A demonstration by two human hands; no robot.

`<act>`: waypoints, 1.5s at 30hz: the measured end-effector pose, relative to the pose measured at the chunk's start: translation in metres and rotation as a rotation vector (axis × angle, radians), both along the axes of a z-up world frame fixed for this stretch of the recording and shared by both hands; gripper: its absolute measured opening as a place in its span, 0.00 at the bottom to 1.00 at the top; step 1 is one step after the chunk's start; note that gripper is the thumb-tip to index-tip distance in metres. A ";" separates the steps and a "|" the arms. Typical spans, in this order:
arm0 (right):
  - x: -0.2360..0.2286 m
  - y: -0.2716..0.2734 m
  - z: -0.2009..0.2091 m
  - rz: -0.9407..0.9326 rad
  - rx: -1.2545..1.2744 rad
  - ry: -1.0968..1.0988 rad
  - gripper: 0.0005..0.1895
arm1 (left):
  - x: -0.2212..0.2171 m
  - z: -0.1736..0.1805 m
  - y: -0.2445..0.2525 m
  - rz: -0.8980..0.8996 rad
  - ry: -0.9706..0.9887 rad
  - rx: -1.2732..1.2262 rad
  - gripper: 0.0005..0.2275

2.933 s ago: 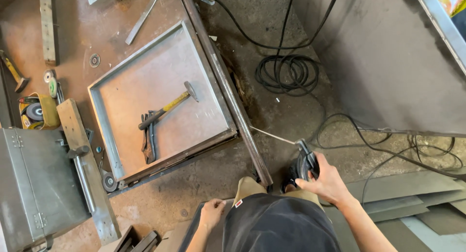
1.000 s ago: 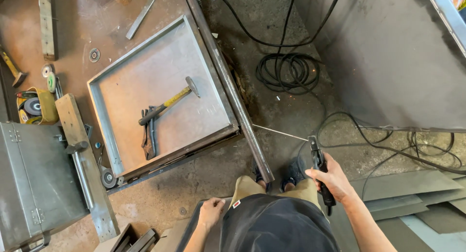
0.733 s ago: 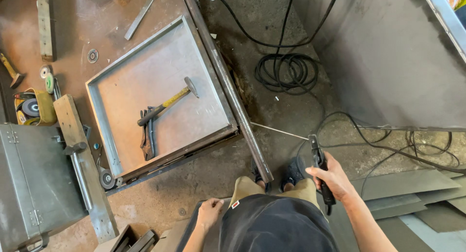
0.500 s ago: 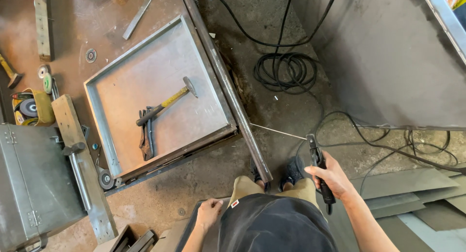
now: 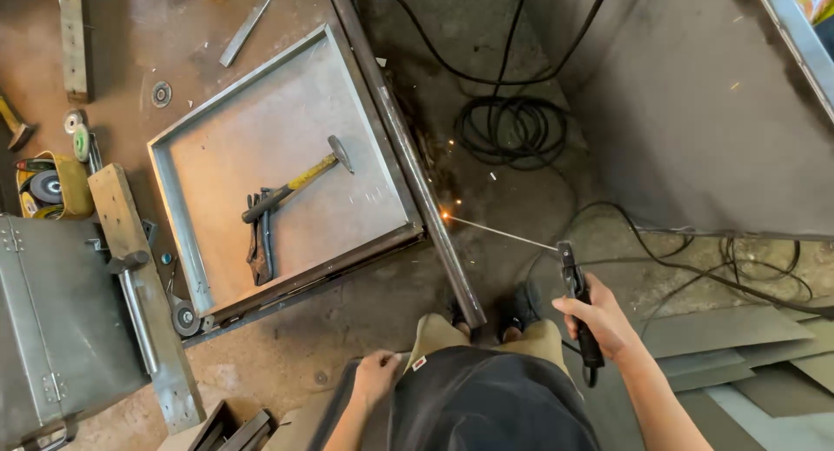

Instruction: The person grinds the edge of a square metal frame on a workbench with an angle grinder, then hammers the frame and fits a metal bar against it. The person welds the bar to the frame with a stick welder, producing sparks, then sets down the tools and walks away across the workshop.

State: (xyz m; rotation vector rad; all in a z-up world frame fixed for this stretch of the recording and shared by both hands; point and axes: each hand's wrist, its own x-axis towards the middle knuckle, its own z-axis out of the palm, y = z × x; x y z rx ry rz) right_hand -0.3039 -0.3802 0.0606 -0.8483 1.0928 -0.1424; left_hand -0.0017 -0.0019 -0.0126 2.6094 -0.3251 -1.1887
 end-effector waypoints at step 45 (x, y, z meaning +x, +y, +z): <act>0.142 0.340 0.083 -0.262 -0.227 1.026 0.65 | 0.178 0.045 -0.259 -1.169 -0.546 -0.741 0.18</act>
